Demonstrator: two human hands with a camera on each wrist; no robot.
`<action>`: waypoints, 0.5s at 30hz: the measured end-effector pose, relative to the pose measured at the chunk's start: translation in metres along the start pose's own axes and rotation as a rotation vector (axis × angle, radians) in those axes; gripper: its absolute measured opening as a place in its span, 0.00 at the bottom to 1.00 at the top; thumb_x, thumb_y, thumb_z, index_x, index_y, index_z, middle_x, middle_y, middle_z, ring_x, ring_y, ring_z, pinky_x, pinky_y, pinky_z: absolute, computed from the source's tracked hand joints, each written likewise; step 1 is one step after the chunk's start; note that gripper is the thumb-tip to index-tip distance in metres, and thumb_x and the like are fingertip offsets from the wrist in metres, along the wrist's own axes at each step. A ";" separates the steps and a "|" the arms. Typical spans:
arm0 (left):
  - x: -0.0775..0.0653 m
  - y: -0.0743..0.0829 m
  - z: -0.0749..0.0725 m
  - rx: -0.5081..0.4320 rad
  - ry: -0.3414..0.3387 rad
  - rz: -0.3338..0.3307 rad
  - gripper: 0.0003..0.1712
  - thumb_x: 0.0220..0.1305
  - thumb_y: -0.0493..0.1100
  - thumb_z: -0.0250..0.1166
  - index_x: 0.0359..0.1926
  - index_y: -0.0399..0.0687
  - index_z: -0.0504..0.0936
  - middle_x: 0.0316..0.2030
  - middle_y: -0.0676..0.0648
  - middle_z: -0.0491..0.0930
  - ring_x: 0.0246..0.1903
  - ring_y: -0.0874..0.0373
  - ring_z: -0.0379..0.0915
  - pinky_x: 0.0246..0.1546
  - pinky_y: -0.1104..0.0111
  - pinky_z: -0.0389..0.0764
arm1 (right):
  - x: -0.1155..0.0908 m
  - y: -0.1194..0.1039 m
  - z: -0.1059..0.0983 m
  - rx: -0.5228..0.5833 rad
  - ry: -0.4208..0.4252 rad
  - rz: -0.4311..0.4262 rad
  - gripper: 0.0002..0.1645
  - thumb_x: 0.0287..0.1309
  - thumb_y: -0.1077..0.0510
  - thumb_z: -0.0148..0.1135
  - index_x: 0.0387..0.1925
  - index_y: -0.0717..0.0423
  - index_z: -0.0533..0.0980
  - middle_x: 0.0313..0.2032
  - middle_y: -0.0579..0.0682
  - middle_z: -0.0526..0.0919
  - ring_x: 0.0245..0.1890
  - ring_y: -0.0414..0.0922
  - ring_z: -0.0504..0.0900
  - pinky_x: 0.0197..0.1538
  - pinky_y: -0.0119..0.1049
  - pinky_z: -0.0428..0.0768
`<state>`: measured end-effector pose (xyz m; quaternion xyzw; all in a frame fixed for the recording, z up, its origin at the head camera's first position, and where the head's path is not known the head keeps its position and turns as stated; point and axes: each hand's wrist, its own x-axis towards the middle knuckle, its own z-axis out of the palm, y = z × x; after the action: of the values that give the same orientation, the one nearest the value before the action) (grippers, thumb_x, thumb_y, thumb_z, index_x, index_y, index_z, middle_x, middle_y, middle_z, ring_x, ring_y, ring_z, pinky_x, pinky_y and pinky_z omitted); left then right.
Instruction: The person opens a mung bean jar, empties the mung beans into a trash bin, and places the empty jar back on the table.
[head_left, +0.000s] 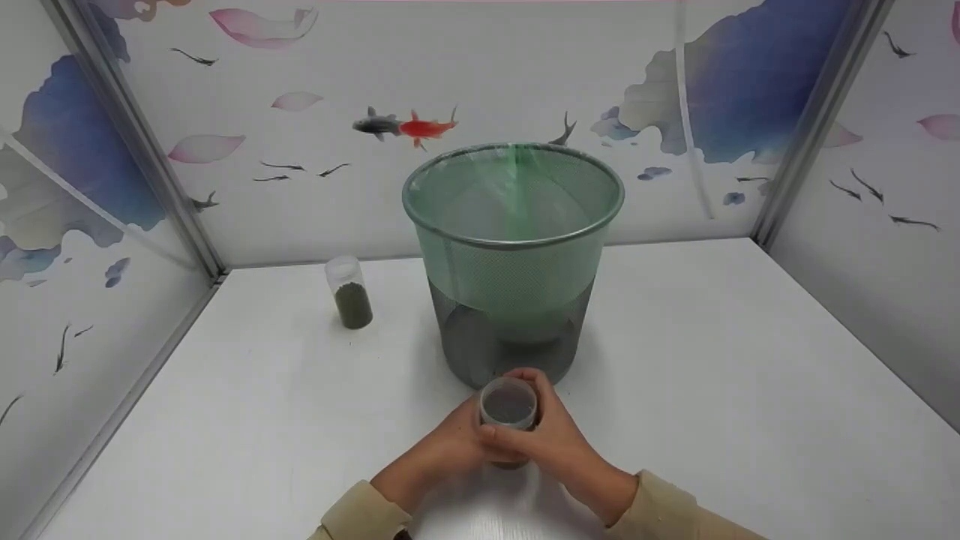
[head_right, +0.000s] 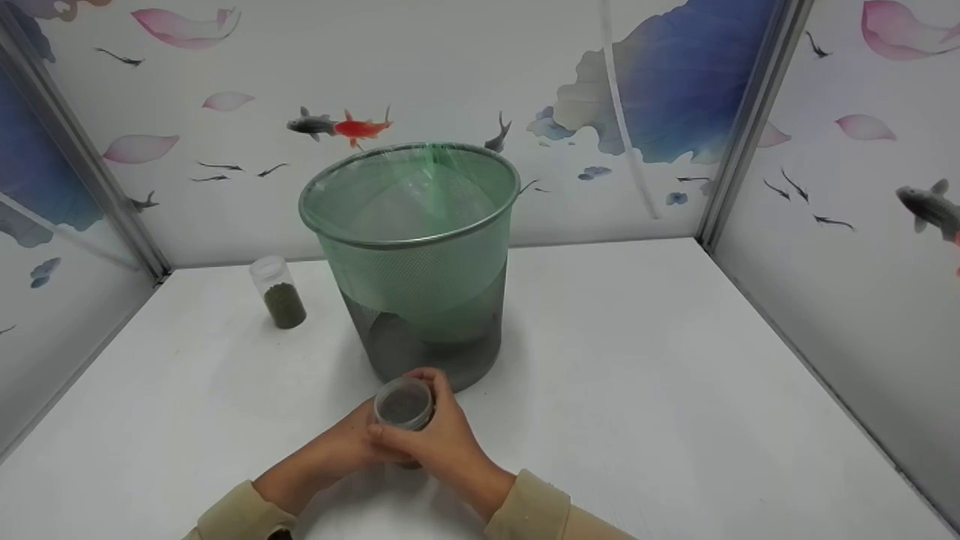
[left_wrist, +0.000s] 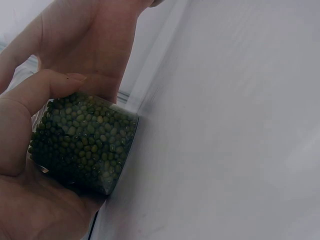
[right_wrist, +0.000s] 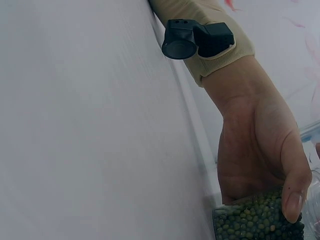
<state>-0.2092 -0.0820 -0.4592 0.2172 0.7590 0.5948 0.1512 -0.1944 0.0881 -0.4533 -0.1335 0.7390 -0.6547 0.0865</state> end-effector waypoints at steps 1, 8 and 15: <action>0.000 0.000 0.000 0.004 -0.003 0.001 0.45 0.50 0.42 0.77 0.68 0.57 0.66 0.60 0.55 0.72 0.58 0.58 0.67 0.62 0.58 0.66 | 0.000 0.000 0.000 -0.003 -0.003 -0.004 0.45 0.49 0.47 0.76 0.64 0.48 0.62 0.61 0.48 0.70 0.60 0.46 0.70 0.62 0.47 0.67; -0.001 0.000 -0.001 0.004 -0.001 -0.025 0.43 0.50 0.42 0.78 0.67 0.54 0.68 0.58 0.53 0.73 0.57 0.57 0.68 0.61 0.59 0.68 | 0.000 -0.001 0.000 0.015 -0.037 -0.009 0.41 0.51 0.49 0.75 0.65 0.41 0.66 0.63 0.47 0.70 0.62 0.47 0.69 0.63 0.48 0.67; -0.001 -0.001 -0.001 -0.007 -0.004 -0.018 0.43 0.51 0.42 0.77 0.67 0.55 0.67 0.59 0.53 0.73 0.58 0.57 0.68 0.61 0.59 0.68 | 0.000 -0.001 0.000 -0.007 -0.032 -0.005 0.40 0.51 0.47 0.75 0.65 0.40 0.66 0.62 0.47 0.71 0.61 0.47 0.71 0.62 0.47 0.68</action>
<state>-0.2090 -0.0835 -0.4600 0.2109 0.7586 0.5957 0.1589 -0.1942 0.0885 -0.4521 -0.1460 0.7394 -0.6501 0.0963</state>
